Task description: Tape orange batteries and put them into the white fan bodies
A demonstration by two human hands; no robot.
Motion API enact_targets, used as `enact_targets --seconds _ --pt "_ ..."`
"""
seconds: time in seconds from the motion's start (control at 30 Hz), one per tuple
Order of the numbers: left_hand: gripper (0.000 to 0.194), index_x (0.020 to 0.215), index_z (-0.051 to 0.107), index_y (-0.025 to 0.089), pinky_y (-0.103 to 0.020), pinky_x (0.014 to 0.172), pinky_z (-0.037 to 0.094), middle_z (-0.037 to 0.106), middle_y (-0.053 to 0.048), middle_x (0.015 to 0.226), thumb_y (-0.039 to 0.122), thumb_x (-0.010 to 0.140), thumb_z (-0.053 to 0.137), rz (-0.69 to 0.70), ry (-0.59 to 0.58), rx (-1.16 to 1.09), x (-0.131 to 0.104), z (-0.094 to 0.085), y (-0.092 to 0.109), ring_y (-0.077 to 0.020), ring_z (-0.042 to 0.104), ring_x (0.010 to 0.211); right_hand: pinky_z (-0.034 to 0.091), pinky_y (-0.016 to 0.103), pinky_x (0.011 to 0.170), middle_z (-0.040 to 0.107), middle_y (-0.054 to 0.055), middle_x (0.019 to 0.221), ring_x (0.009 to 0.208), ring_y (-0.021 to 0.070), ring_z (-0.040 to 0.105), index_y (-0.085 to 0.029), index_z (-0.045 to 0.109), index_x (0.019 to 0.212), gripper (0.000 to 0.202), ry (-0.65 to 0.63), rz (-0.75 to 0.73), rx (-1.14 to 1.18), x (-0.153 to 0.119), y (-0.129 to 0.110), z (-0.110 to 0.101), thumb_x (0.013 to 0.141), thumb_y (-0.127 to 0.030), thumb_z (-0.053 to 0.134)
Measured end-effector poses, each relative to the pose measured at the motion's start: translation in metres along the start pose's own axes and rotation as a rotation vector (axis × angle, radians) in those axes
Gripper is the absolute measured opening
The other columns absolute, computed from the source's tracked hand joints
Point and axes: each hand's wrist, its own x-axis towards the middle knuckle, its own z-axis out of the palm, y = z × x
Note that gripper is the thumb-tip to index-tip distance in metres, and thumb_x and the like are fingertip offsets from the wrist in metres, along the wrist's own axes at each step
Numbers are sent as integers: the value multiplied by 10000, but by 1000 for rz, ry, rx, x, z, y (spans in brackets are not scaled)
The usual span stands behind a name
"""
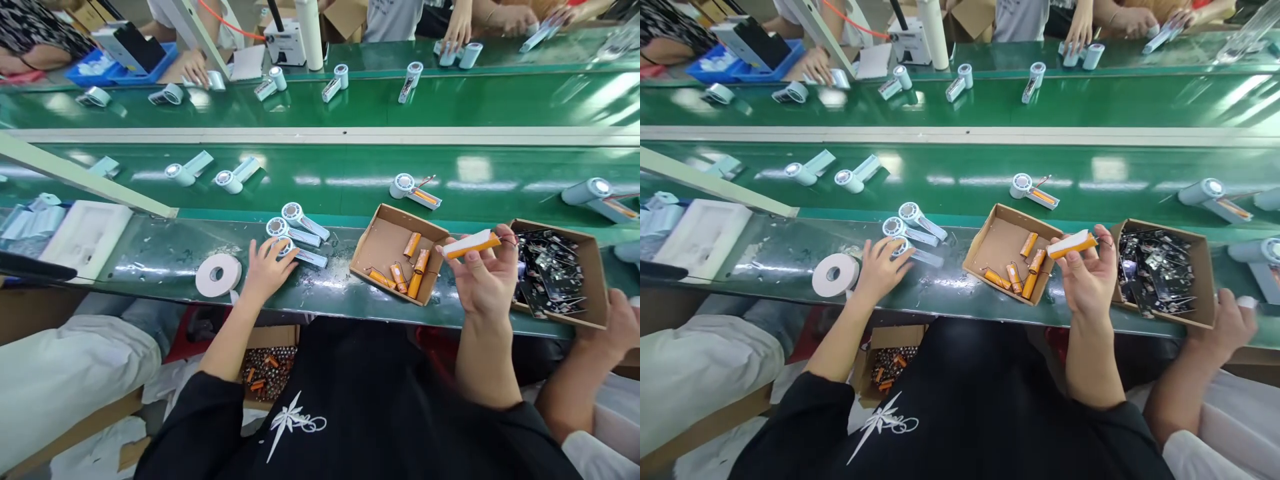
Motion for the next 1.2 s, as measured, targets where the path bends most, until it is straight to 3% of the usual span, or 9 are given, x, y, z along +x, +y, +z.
enact_targets --seconds 0.1,0.2,0.33,0.43,0.6,0.73,0.87,1.0,1.2 --pt "330 1211 779 261 -501 1142 497 649 -131 1344 171 1017 528 109 -54 2 19 -1 2 -312 538 1314 611 590 1027 750 -37 1033 969 234 775 -396 704 1186 575 33 -77 -37 -5 -13 -17 692 -247 960" --pt "411 1179 791 260 -498 1070 554 625 -152 1303 68 964 498 75 -99 53 17 -8 5 -340 520 1293 667 456 904 730 -42 1008 891 203 769 -362 735 1084 525 109 -118 -61 -17 -16 -45 634 -250 980" --pt "386 1088 793 238 -523 982 618 560 -136 1495 34 908 520 12 -223 101 12 -22 19 -418 439 1397 662 287 699 739 -29 989 816 171 772 -310 754 1046 538 200 -30 -58 -37 -8 -78 576 -252 1009" --pt "375 1077 773 267 -408 737 670 629 -79 1450 53 905 516 54 -378 77 17 -39 29 -375 508 1352 659 281 676 757 -6 989 824 187 784 -283 750 1076 561 261 64 -71 -50 -2 -93 582 -278 1015" --pt "465 1188 756 305 -347 658 640 637 -54 1434 57 931 459 161 -259 10 78 -63 39 -332 476 1409 661 301 686 770 2 987 842 201 788 -280 747 1069 554 301 89 -76 -57 2 -101 585 -294 1016" --pt "436 1158 780 238 -402 812 632 600 -80 1476 64 940 445 110 -166 -90 182 -29 30 -333 387 1481 647 298 657 774 -8 929 834 211 791 -310 742 1101 551 187 64 -78 -42 9 -79 616 -320 1003" --pt "240 906 822 209 -436 1055 538 692 -95 1334 85 807 642 -50 -341 -280 264 32 15 -331 536 1336 667 331 740 800 -17 950 872 218 801 -325 764 1108 527 40 4 -73 -23 13 -42 636 -325 997" --pt "64 766 817 241 -350 1049 518 769 -19 1224 213 714 790 -49 -414 -396 286 61 0 -269 681 1119 679 390 838 814 2 987 898 238 801 -283 803 1036 451 -10 -146 -213 1 11 -5 628 -283 995" --pt "288 1081 807 242 -294 976 511 733 -27 1368 402 908 640 -140 -327 -524 276 67 -6 -241 689 1173 640 449 986 818 26 1062 982 246 787 -264 738 1286 545 -323 -142 -492 91 36 79 767 -351 878"
